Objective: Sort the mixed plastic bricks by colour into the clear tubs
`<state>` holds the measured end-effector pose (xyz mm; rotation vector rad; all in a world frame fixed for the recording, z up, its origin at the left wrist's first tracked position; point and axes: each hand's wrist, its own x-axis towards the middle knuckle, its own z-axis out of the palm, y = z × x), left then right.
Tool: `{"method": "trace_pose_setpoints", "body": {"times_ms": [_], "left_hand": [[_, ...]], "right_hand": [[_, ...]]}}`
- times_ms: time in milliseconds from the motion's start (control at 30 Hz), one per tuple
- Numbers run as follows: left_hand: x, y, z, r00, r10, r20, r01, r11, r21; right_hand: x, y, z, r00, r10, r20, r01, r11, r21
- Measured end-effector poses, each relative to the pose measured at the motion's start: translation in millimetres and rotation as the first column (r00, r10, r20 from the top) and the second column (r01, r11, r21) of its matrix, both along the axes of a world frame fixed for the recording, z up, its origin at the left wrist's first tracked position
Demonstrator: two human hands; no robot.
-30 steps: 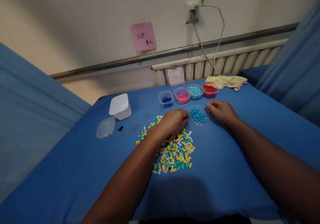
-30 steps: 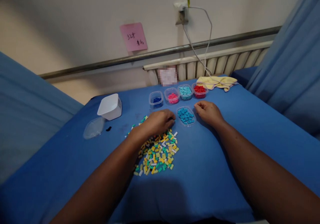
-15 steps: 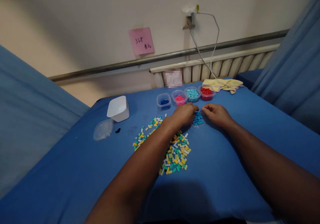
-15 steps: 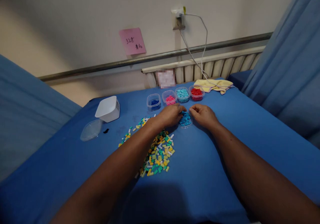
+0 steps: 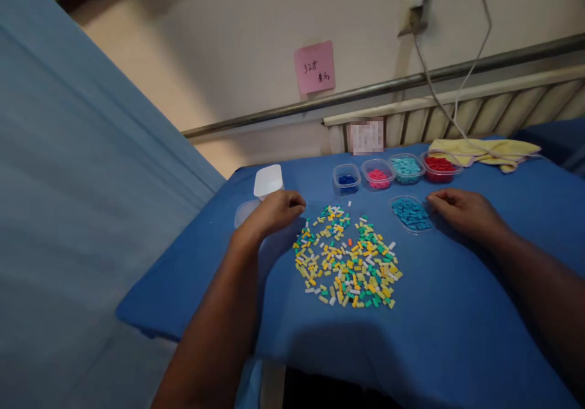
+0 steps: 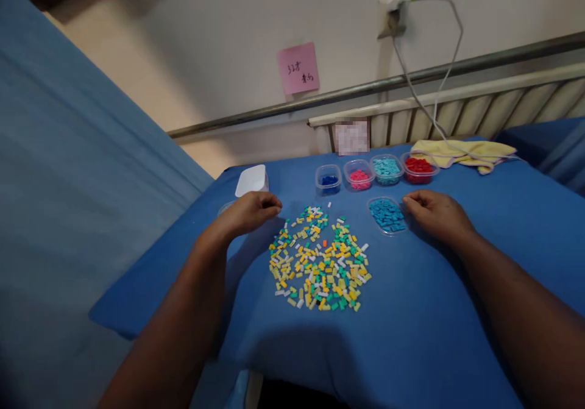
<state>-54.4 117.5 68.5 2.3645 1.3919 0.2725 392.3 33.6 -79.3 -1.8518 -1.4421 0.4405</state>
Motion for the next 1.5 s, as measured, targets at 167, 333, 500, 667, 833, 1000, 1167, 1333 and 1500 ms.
{"method": "trace_pose_setpoints", "body": {"times_ms": [167,333,500,667,833,1000,1167,1333,1500], "left_hand": [[-29.5,-26.4,-35.8,0.998,0.028,-0.056,-0.035,0.992,-0.122],[-29.2,-37.3,-48.5,0.996,-0.028,-0.083,0.019,0.994,-0.108],[-28.7,-39.7,-47.7,0.985,-0.107,-0.137,0.099,0.993,-0.064],[-31.6,-41.2,-48.3,0.985,-0.102,-0.143,0.1,0.995,-0.017],[-23.7,-45.0,-46.3,0.994,-0.081,-0.076,0.086,0.995,0.059],[-15.3,-44.8,-51.3,0.97,-0.215,-0.117,0.222,0.974,0.053],[-14.3,-41.6,-51.8,0.96,-0.219,-0.173,0.233,0.97,0.068],[-14.8,-42.8,-48.5,0.958,-0.203,-0.203,0.215,0.976,0.041],[-19.0,-43.6,-48.7,0.961,-0.159,-0.224,0.171,0.985,0.031]], "right_hand": [[-3.6,-3.1,8.9,0.999,-0.042,-0.004,0.042,0.998,-0.054],[-5.0,-5.4,13.3,0.996,-0.085,-0.008,0.084,0.993,-0.078],[0.7,-4.8,7.7,0.994,-0.104,0.031,0.106,0.991,-0.083],[1.6,-7.0,7.1,0.992,-0.104,0.067,0.11,0.989,-0.097],[-2.7,-6.9,12.2,0.995,-0.097,0.033,0.099,0.991,-0.09],[-2.5,-5.8,11.6,0.996,-0.091,0.021,0.093,0.991,-0.092],[-4.1,-6.3,13.1,0.996,-0.092,0.008,0.093,0.99,-0.102],[-8.2,-6.9,16.6,0.993,-0.112,-0.02,0.11,0.989,-0.103],[-8.7,-7.0,17.1,0.993,-0.113,-0.012,0.111,0.987,-0.12]]}}
